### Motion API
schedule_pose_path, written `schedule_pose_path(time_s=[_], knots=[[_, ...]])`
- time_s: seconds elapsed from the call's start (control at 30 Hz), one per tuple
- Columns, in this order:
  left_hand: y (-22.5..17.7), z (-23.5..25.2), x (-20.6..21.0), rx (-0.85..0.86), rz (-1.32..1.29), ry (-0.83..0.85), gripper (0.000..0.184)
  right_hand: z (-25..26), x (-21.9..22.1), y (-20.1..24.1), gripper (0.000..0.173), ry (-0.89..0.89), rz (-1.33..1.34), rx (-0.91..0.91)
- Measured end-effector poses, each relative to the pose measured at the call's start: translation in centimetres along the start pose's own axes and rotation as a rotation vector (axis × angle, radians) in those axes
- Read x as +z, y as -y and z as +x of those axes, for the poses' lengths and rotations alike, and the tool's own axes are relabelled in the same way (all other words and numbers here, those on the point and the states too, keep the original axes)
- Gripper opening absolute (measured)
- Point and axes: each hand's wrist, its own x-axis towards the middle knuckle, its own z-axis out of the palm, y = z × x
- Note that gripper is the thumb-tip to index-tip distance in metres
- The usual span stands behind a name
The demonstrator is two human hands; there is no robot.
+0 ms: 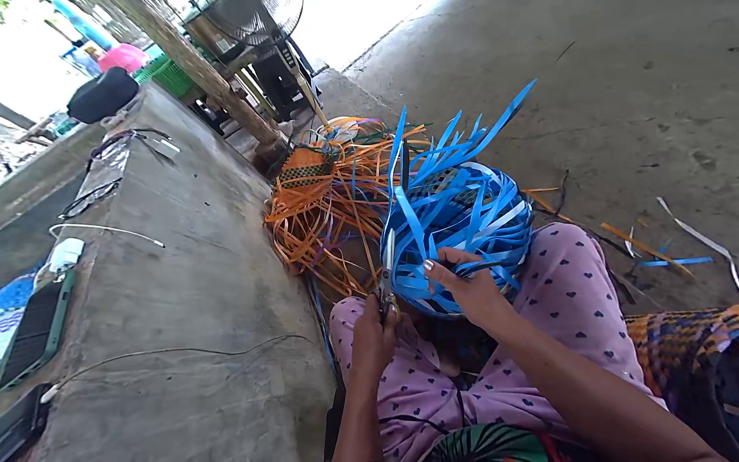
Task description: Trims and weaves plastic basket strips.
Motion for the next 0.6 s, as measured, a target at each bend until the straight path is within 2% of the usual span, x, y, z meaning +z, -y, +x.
schedule_pose_path(time_s=[0.17, 0.27, 0.37, 0.43, 0.53, 0.6], knots=[[2.2, 5.9, -0.3, -0.130, -0.007, -0.085, 0.037, 0.2, -0.4, 0.1, 0.023, -0.051, 0.022, 0.068], [2.9, 8.9, 0.4, -0.137, 0.098, -0.035, 0.056, -0.1, -0.1, 0.4, 0.024, -0.038, 0.000, 0.045], [3.4, 10.3, 2.1, -0.103, 0.174, 0.056, 0.062, -0.4, 0.2, 0.8, 0.024, -0.017, -0.025, 0.000], [3.4, 10.3, 2.9, -0.109, 0.180, 0.058, 0.064, -0.5, 0.2, 0.7, 0.023, -0.032, -0.027, -0.059], [4.5, 9.7, 3.6, -0.119, 0.098, -0.070, 0.060, -0.7, 0.4, 0.5, 0.023, -0.060, -0.009, -0.118], [5.5, 9.1, 3.7, -0.150, -0.045, -0.189, 0.056, -0.7, 0.6, 0.3, 0.024, -0.037, 0.008, -0.127]])
